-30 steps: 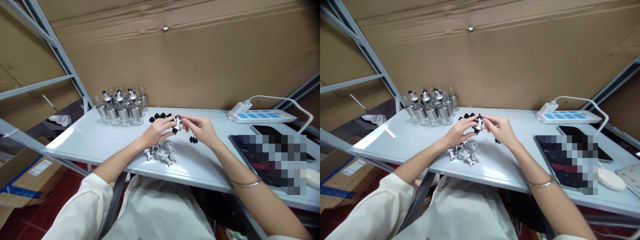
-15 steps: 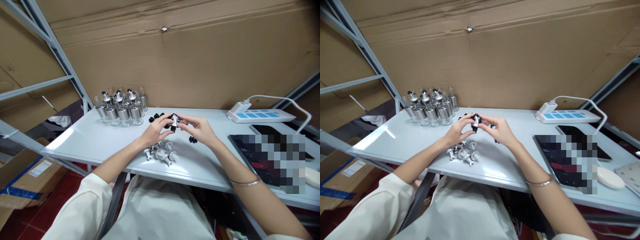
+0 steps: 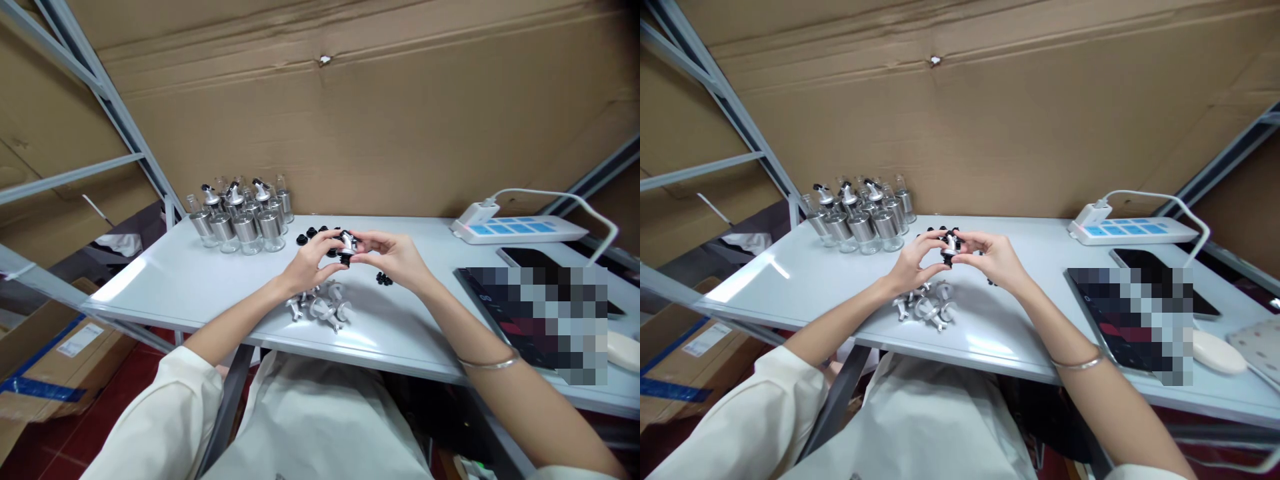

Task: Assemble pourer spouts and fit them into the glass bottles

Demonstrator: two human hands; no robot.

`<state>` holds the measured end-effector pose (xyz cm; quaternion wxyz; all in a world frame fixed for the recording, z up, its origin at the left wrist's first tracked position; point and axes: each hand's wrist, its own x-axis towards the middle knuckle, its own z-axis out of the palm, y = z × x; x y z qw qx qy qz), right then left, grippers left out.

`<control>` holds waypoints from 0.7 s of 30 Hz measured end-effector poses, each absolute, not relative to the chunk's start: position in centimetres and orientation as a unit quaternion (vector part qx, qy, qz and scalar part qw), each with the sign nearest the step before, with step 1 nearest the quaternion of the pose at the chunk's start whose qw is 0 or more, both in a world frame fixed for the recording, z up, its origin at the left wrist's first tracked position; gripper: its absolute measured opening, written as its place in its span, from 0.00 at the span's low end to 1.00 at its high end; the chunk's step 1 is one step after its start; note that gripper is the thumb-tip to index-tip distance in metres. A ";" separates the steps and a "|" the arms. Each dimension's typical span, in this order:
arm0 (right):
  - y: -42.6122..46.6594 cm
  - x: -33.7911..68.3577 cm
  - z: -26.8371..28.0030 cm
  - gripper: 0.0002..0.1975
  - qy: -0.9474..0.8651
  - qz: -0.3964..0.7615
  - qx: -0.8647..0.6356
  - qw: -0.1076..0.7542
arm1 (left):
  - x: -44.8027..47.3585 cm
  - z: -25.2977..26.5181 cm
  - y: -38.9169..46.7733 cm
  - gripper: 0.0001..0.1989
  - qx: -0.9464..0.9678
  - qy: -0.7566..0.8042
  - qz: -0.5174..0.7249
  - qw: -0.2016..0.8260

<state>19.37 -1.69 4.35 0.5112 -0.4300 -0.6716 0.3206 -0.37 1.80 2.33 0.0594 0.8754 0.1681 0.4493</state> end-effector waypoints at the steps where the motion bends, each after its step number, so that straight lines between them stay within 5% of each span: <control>1: -1.7 19.3 4.4 0.29 -0.663 0.332 -0.434 0.513 | -0.4 2.3 1.8 0.14 0.875 0.164 0.452 0.057; 21: -1.7 19.5 4.2 0.21 -0.697 0.284 -0.436 0.494 | -0.4 2.3 2.1 0.14 0.875 0.159 0.454 0.054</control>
